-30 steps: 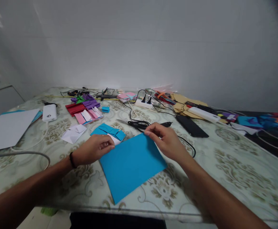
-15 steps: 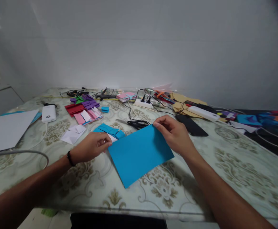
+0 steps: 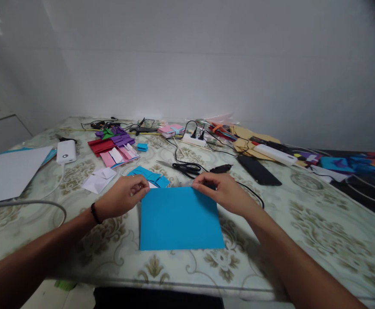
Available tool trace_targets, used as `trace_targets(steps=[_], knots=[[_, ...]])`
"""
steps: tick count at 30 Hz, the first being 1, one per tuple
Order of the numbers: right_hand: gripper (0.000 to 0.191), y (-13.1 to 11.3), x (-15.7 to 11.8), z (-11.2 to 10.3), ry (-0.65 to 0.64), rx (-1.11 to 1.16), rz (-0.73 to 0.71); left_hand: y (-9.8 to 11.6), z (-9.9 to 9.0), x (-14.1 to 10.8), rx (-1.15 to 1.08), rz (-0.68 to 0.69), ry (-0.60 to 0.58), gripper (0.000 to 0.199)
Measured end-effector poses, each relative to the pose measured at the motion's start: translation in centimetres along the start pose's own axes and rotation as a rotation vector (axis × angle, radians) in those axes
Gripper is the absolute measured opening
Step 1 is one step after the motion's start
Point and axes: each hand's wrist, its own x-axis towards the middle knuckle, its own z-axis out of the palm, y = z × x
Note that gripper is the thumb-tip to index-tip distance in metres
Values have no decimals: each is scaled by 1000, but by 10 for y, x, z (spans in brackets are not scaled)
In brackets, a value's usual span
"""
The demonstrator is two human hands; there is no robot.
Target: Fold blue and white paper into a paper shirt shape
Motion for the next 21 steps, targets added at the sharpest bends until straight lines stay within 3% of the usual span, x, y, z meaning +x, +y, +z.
trace_targets(steps=[4, 8, 21], knots=[[26, -3, -1, 11, -171, 84, -23, 2, 0, -1, -4, 28, -41, 20], [24, -5, -3, 22, -255, 106, -29, 5, 2, -3, 22, 93, -89, 20], [19, -8, -4, 26, -272, 89, -28, 4, 3, -4, 11, 141, -95, 19]])
